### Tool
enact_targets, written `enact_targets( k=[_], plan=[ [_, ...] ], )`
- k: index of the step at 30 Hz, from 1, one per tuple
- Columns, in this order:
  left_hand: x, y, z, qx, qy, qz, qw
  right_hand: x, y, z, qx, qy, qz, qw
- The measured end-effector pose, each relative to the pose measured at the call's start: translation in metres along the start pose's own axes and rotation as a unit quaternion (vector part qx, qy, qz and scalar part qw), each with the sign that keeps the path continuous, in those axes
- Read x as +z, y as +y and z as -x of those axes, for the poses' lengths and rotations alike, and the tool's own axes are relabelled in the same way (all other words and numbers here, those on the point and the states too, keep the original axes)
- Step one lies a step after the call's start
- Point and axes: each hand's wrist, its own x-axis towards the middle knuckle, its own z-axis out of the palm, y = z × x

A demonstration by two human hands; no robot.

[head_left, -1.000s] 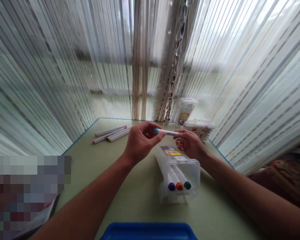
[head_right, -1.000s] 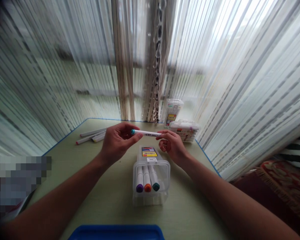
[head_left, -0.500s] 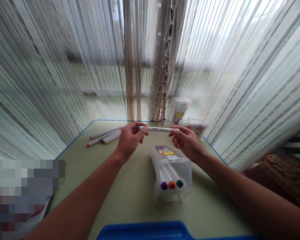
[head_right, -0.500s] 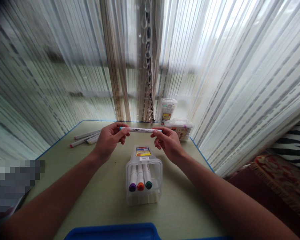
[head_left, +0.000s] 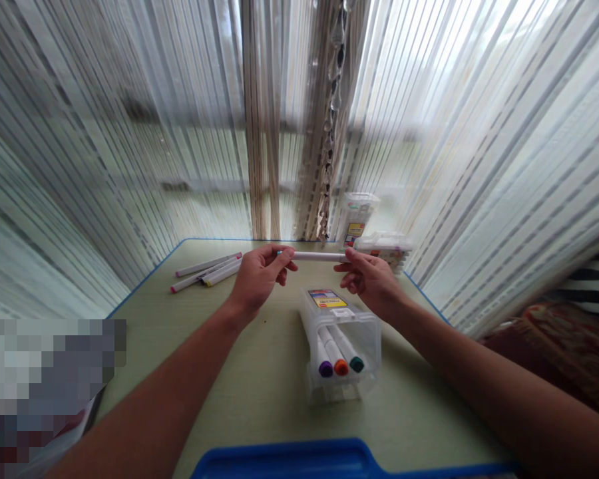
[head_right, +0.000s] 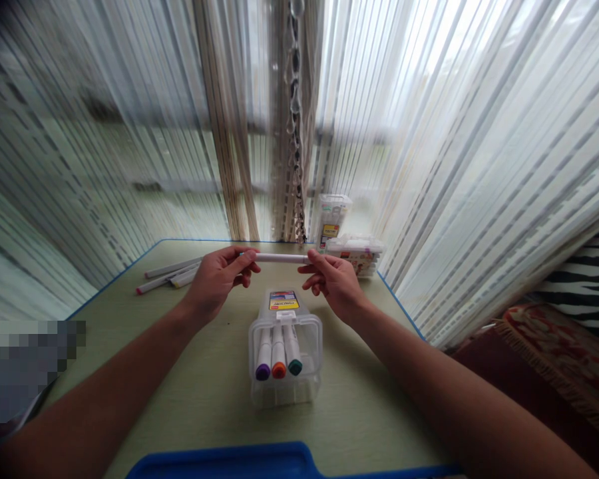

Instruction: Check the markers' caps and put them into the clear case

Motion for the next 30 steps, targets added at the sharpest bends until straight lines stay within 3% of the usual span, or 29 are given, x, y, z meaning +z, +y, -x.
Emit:
enact_targets(
  k=[14, 25, 30],
  plan=[
    [-0.002, -0.002, 0.0, 0.005, -0.005, -0.013, 1.0, -0.001, -0.001, 0.001, 0.002, 0.007, 0.022, 1.0],
    [-0.002, 0.008, 0.005, 0.043, 0.004, -0.022, 0.999, 0.011, -0.01, 0.015, -0.111, -0.013, 0.048, 0.993],
    [-0.002, 0.006, 0.004, 0.047, 0.003, -0.022, 0.999, 0.012, -0.007, 0.016, -0.131, -0.014, 0.064, 0.989]
  ],
)
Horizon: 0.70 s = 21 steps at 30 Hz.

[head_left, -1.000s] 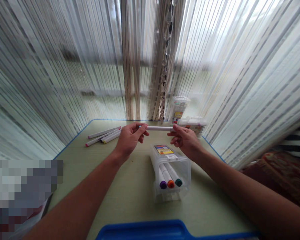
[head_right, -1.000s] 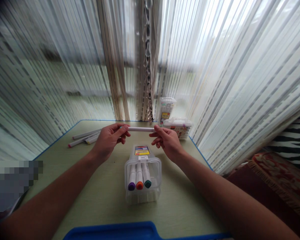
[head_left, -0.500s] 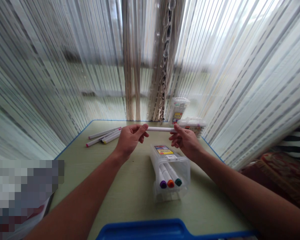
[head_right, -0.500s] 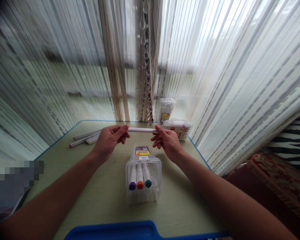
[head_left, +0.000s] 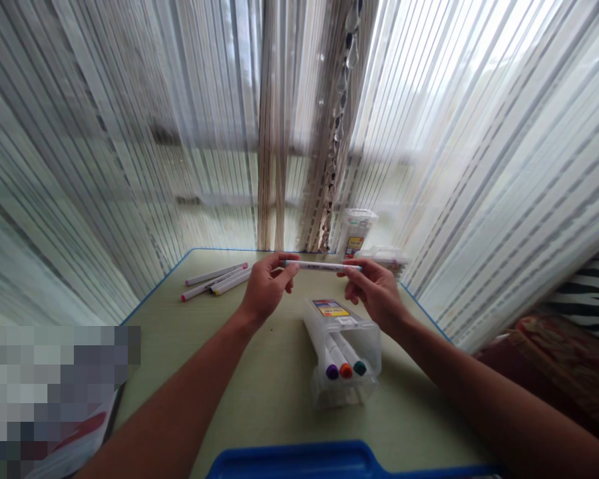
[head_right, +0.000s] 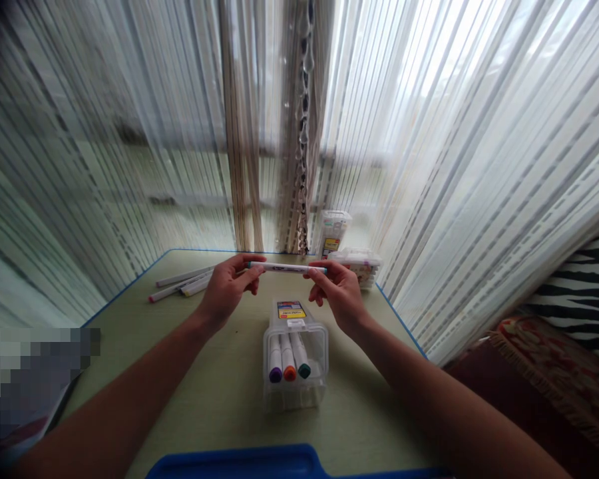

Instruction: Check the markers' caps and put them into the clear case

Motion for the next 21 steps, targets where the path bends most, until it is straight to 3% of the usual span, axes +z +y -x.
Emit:
enact_targets(
  k=[12, 17, 21],
  plan=[
    [0.001, 0.004, -0.001, -0.001, -0.005, 0.031, 1.0, -0.002, 0.004, 0.0, -0.025, -0.009, 0.014, 1.0],
    [-0.001, 0.003, -0.001, -0.011, 0.0, 0.071, 0.997, -0.002, 0.0, 0.002, -0.084, -0.024, 0.08, 0.993],
    [-0.002, 0.003, -0.003, -0.029, 0.004, 0.117, 0.993, -0.005, -0.01, 0.003, -0.159, -0.041, 0.169, 0.972]
  ],
)
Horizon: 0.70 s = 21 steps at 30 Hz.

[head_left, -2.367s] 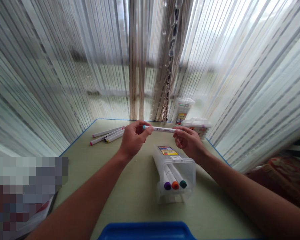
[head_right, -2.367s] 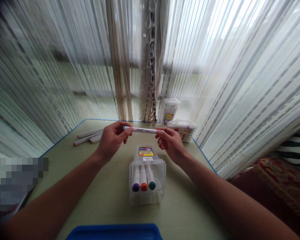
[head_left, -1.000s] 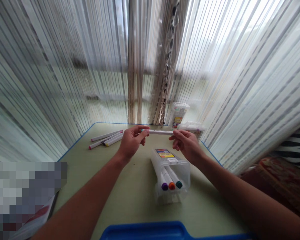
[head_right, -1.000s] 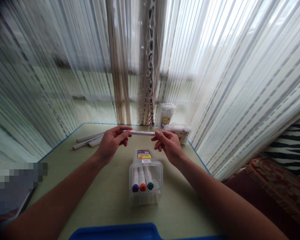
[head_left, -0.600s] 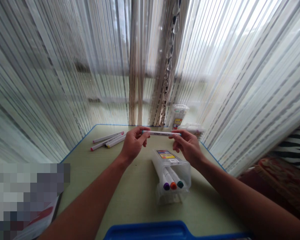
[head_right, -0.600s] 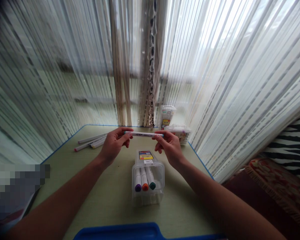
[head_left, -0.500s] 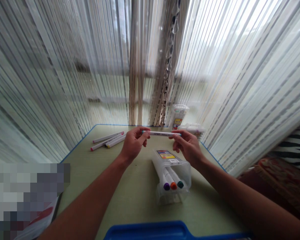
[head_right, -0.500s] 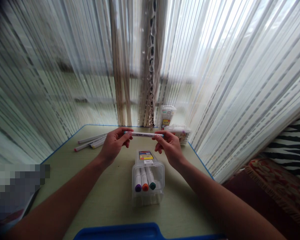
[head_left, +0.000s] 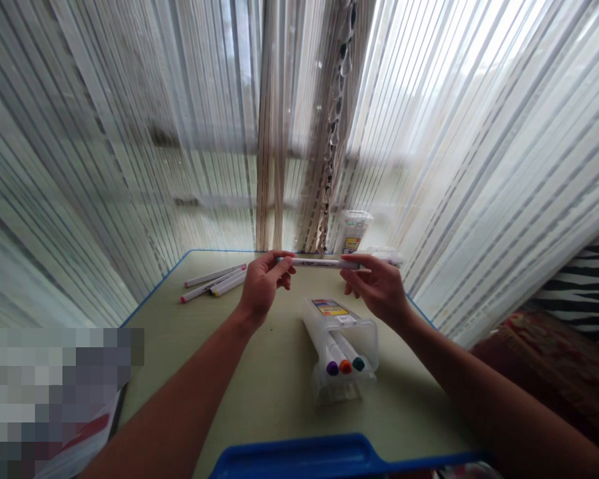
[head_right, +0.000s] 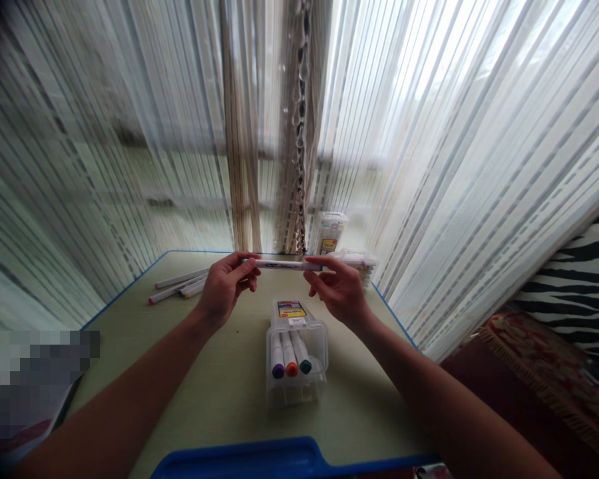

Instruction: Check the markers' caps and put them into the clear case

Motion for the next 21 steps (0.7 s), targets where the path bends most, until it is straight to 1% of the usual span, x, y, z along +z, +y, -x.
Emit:
enact_targets(
  k=[3, 6, 11, 14, 17, 19, 21],
  plan=[
    [0.0, 0.001, -0.001, -0.022, -0.008, 0.033, 0.999, -0.007, -0.01, -0.002, -0.081, -0.007, 0.095, 0.992],
    [0.001, 0.003, -0.001, -0.034, -0.021, 0.056, 0.998, -0.014, -0.023, -0.003, -0.157, -0.015, 0.176, 0.972],
    [0.006, 0.007, 0.003, -0.021, -0.037, 0.077, 0.996, -0.02, -0.048, 0.001, -0.235, -0.024, 0.252, 0.938],
    [0.009, 0.01, 0.006, -0.014, -0.055, 0.095, 0.994, -0.026, -0.059, 0.01, -0.264, -0.028, 0.264, 0.927],
    [0.011, 0.013, 0.009, -0.015, -0.091, 0.122, 0.988, -0.033, -0.067, 0.022, -0.276, -0.036, 0.272, 0.921],
    [0.011, 0.014, 0.011, -0.019, -0.126, 0.139, 0.982, -0.038, -0.07, 0.031, -0.268, -0.035, 0.272, 0.923],
    [0.011, 0.014, 0.013, -0.022, -0.163, 0.147, 0.975, -0.043, -0.072, 0.038, -0.248, -0.019, 0.27, 0.93]
  ],
)
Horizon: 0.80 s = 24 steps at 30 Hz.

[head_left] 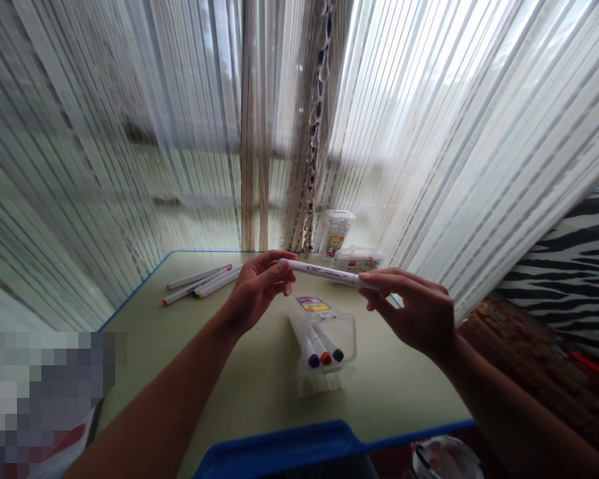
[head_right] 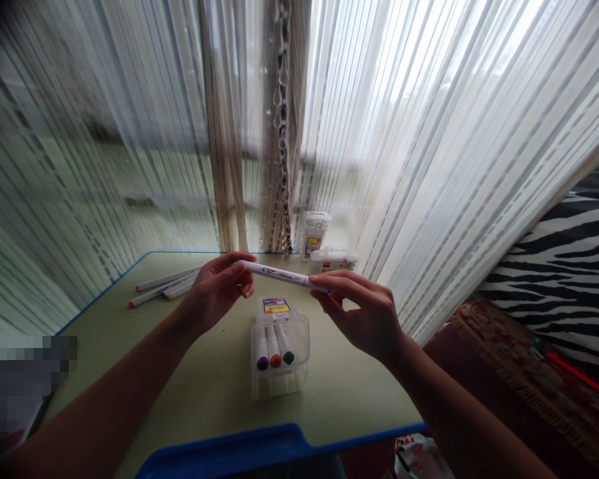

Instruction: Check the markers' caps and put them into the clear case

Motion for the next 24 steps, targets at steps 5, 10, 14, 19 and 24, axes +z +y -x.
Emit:
enact_targets(
  k=[5, 10, 14, 19, 24],
  plan=[
    [-0.001, -0.003, 0.002, -0.006, -0.029, -0.01, 1.0, -0.005, 0.002, 0.01, 0.123, 0.014, -0.037, 0.992],
    [-0.002, -0.006, 0.001, -0.004, -0.021, -0.024, 0.999, -0.001, 0.004, 0.012, 0.221, 0.02, -0.162, 0.961],
    [-0.003, -0.006, 0.0, 0.003, -0.02, -0.023, 1.0, 0.002, 0.004, 0.009, 0.266, 0.033, -0.251, 0.93],
    [-0.003, -0.005, 0.0, 0.004, -0.015, -0.023, 1.0, 0.002, 0.009, 0.009, 0.316, 0.062, -0.32, 0.891],
    [-0.003, -0.003, 0.001, -0.001, -0.01, -0.024, 1.0, -0.002, 0.009, 0.009, 0.343, 0.075, -0.344, 0.871]
  ],
)
